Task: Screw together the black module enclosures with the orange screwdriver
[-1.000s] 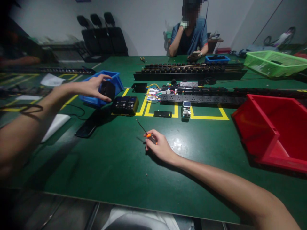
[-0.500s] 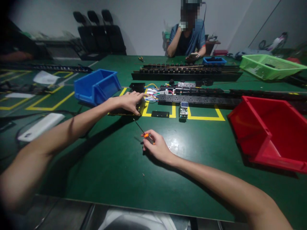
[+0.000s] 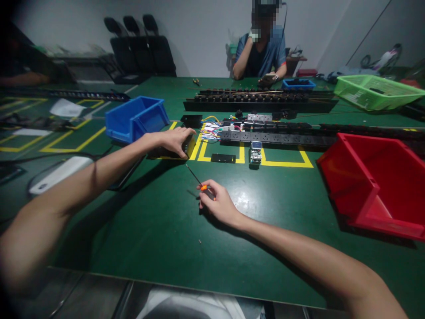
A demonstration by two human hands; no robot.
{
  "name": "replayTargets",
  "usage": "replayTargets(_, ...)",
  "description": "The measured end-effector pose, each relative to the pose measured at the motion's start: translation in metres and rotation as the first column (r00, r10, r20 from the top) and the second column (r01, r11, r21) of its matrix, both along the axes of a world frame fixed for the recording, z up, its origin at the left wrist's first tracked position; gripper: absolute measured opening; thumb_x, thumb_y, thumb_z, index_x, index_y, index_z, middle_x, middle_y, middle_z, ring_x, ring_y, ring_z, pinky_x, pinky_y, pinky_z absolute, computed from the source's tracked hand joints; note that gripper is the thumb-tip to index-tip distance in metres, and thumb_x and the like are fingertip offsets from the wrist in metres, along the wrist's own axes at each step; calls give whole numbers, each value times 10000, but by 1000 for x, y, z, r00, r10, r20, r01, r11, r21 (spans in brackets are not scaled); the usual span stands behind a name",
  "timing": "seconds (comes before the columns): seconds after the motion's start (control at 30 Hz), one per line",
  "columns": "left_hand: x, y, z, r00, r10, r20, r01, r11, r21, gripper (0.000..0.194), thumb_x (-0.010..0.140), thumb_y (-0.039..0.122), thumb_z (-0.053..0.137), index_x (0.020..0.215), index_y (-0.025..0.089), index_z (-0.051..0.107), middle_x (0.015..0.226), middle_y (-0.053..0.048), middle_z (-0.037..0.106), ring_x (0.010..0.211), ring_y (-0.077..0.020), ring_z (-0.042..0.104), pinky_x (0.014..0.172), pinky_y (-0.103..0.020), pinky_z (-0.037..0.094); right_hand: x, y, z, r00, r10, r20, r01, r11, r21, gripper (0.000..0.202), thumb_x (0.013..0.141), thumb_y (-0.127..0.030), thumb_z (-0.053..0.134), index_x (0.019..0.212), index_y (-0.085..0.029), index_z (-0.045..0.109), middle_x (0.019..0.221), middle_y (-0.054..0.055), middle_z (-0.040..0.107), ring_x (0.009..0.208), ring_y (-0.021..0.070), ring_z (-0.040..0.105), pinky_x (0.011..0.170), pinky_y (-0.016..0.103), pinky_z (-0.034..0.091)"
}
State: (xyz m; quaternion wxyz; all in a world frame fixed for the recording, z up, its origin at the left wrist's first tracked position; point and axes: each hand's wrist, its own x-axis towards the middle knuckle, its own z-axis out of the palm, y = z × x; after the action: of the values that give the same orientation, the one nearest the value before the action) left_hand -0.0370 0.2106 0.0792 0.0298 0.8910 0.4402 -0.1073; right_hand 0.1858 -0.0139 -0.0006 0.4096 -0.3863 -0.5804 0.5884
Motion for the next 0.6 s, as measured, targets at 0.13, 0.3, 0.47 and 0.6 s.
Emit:
replayTargets(0.13,-10,7,-3,1000,-7,25,7,1000,2,1112,548,617,741,1468,188,286,1407,-189,483,1280,-374,467,1035,-464,413,0,0,0,1000,3,-6,-3,1000,-4,198,930,-298,574,1090,-183,555,630,-56,613,486,87,520,442,191,359)
replayTargets(0.3,-7,-5,0,998,-11,61,7,998,59,1078,601,656,715,1468,178,289,1397,-188,496,1291,-381,461,1061,-492,386,-1,0,1,1000,-4,-23,4,1000,0,192,917,-294,595,1069,-181,561,616,-57,611,486,86,519,443,189,356)
replayTargets(0.47,6,-48,3,992,-93,83,74,974,213,1064,669,626,707,1498,136,255,1423,-213,462,1327,-403,426,1138,-562,274,-1,-2,2,994,-88,-70,90,996,24,207,920,-320,607,1067,-181,568,608,-62,605,448,70,463,425,190,334)
replayTargets(0.6,16,-87,-6,990,-111,85,96,981,169,1097,703,611,700,1534,115,184,1420,-228,463,1292,-385,451,1049,-468,401,1,-2,3,969,-213,-127,219,975,38,220,921,-340,610,1068,-192,542,604,-75,586,437,63,430,411,186,321)
